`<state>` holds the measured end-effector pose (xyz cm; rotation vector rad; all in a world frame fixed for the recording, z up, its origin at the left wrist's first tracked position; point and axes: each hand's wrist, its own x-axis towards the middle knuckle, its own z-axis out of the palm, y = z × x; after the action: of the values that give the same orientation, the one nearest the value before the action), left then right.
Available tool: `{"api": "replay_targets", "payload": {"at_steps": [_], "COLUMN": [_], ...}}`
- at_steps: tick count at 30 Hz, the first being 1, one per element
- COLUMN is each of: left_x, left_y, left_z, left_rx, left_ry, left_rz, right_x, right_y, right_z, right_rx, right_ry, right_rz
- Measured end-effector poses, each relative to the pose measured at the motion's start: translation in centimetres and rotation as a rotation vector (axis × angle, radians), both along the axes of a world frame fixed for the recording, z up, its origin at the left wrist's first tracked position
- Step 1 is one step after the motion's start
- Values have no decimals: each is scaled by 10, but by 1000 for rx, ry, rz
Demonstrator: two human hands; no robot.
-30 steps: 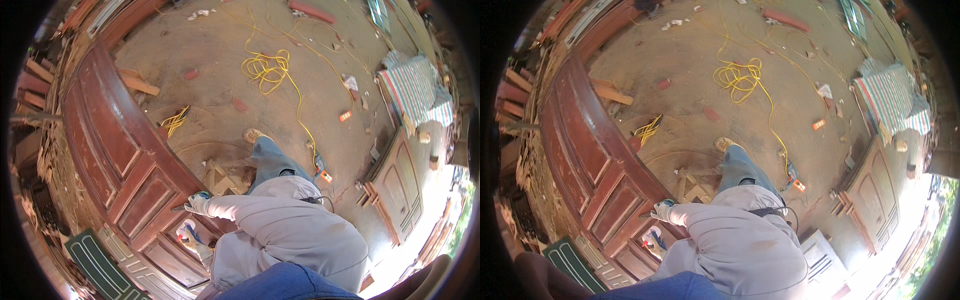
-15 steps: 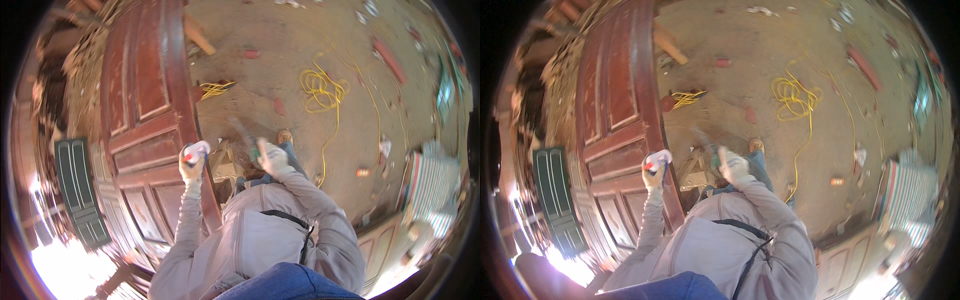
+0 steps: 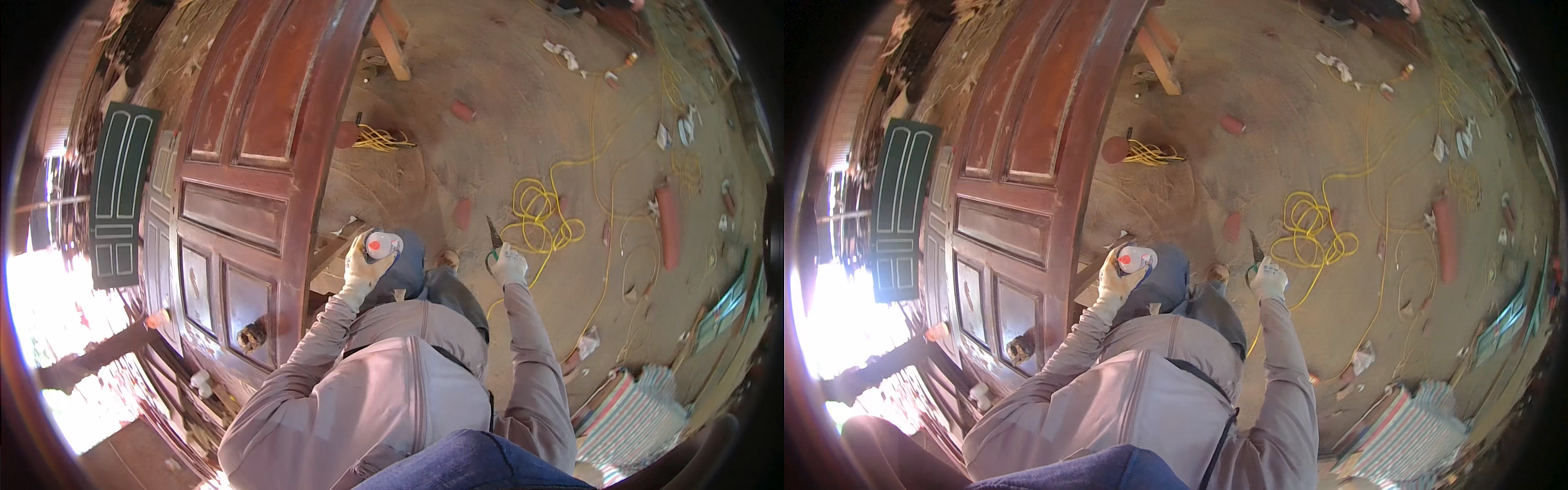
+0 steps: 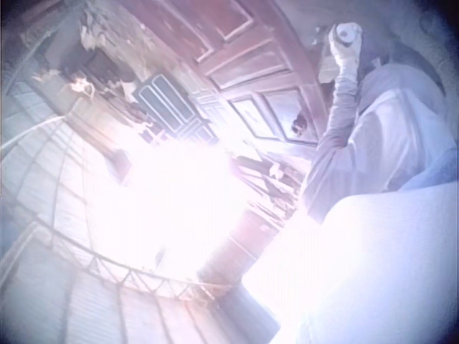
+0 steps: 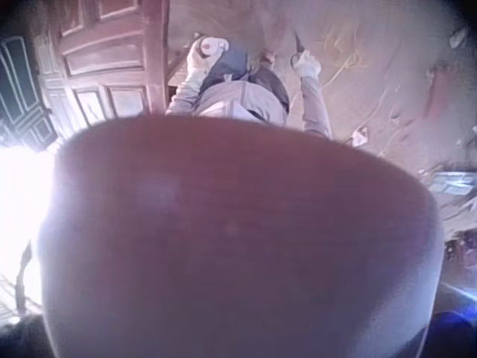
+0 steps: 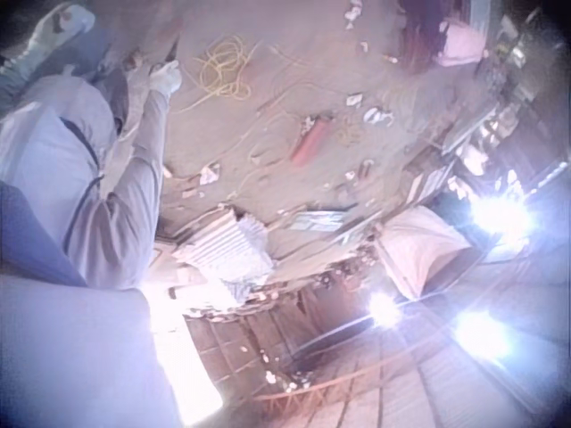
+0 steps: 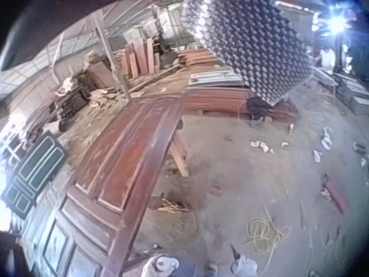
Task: The person mixes a dark paste in a small container, adds powder from a plastic bag, and pours liquid from a bottle to adjust consistency. They then apply the mixture to a wooden door panel using a cloth.
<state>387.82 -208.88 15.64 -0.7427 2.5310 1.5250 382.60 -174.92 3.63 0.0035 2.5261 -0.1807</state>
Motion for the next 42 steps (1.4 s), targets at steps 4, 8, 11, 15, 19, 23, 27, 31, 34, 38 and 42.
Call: {"api": "replay_targets", "payload": {"at_steps": [4,8,11,15,19,23,27,31,34,38,42], "left_x": [-40,-83,-124,-201,-242,-248,-248,-255,-264,-280,-318], "left_y": [1,-6,-11,-7,-8,-14,-26,-39,-56,-88,-113], "left_z": [-3,-40,-85,-106,-154,-257,-346,-449,-510,-587,-645], "left_rx": [-75,-14,-7,134,143,224,317,363,379,437,454], "left_ry": [-50,-97,-94,-197,-246,-248,55,230,96,59,14], "left_rz": [35,92,149,343,531,779,1029,1480,1603,1699,1613], "right_x": [-100,-202,-263,-354,-431,-459,-427,-348,-325,-359,-430], "right_y": [-7,-50,-87,-151,-237,-300,-300,-226,-166,-104,-102], "right_z": [-31,-33,-56,-69,-91,-118,-159,-207,-230,-273,-302], "right_rx": [75,113,175,56,-82,-90,-185,-580,-730,-716,-660], "right_ry": [-5,29,148,124,164,380,134,40,-7,-161,-107], "right_rz": [155,343,560,640,763,954,1100,689,485,357,148]}}
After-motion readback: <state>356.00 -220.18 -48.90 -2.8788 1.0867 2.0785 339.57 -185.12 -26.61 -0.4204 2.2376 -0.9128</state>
